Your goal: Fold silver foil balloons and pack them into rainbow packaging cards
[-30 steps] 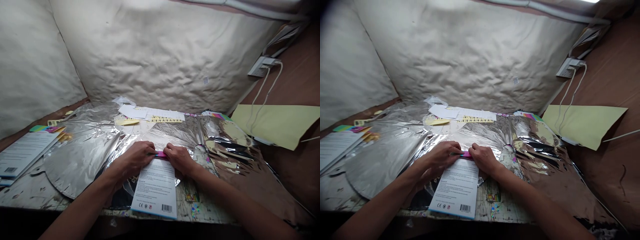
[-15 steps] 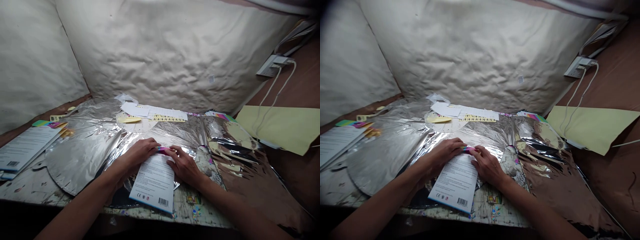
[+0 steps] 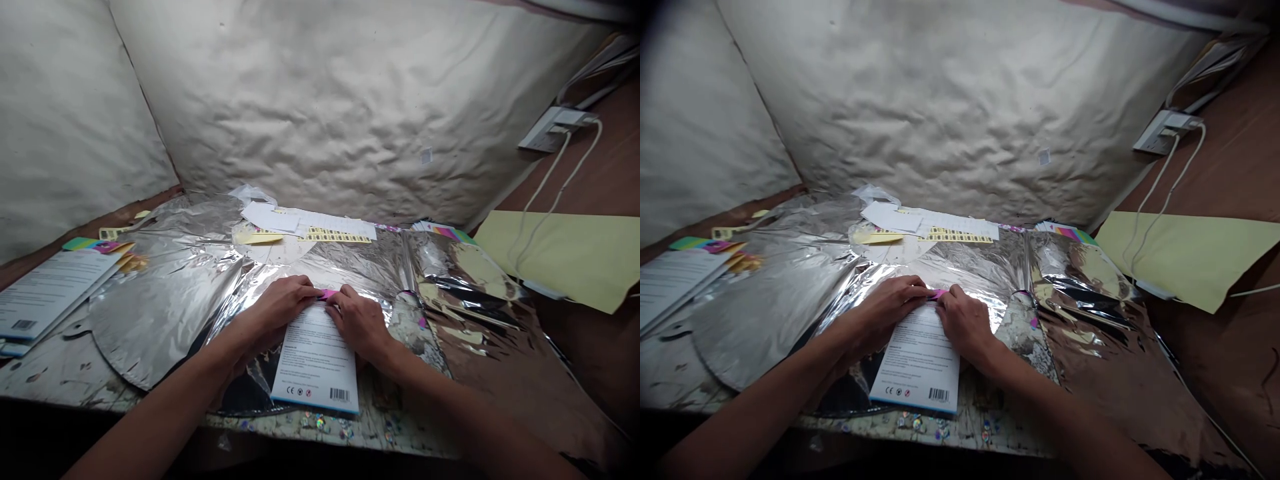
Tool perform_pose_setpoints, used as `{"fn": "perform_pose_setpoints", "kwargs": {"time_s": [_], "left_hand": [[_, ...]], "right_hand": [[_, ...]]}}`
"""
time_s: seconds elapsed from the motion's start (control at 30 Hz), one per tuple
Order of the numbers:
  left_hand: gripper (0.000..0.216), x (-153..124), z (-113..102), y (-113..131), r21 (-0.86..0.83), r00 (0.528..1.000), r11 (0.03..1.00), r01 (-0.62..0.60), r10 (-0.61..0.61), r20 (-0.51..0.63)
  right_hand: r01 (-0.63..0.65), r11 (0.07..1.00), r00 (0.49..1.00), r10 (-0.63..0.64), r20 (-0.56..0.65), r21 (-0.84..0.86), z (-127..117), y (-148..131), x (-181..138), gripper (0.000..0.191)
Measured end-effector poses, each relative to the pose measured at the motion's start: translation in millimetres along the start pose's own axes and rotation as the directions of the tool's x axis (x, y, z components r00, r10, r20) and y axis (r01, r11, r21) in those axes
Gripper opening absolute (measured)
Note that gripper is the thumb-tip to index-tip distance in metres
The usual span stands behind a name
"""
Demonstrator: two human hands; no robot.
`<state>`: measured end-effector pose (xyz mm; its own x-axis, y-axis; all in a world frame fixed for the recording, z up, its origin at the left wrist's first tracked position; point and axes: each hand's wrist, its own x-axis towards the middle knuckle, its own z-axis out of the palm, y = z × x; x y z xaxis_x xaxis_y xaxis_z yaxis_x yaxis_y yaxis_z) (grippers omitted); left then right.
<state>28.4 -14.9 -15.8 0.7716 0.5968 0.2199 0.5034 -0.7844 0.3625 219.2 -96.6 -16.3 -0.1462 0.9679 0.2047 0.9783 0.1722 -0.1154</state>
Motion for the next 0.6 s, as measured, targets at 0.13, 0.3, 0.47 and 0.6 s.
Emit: {"fn": "perform_pose_setpoints", "kwargs": {"time_s": [0.13, 0.3, 0.47, 0.6], "left_hand": [[0.033, 2, 4, 0, -0.007, 0.999, 0.999, 0.036, -0.036, 0.015], [0.033, 2, 4, -2, -0.093, 0.999, 0.995, 0.034, -0.032, 0.020], [0.036, 0, -3, -6, -0.166, 0.997, 0.986, -0.011, 0.024, 0.076], [0.038, -1, -3, -11, -0.200, 0.995, 0.979, 0.039, -0.019, 0.100]], "right_hand": [[0.135, 0.990, 0.988, -0.132, -0.077, 0.033, -4, 3, 4, 0.005], [0.204, 0.979, 0.970, -0.202, -0.136, 0.000, -3, 1, 3, 0.011], [0.091, 0.952, 0.989, -0.121, 0.085, 0.293, 2, 8, 13, 0.005], [-0.055, 0.918, 0.974, -0.038, 0.225, 0.392, 4, 15, 23, 0.009]]}}
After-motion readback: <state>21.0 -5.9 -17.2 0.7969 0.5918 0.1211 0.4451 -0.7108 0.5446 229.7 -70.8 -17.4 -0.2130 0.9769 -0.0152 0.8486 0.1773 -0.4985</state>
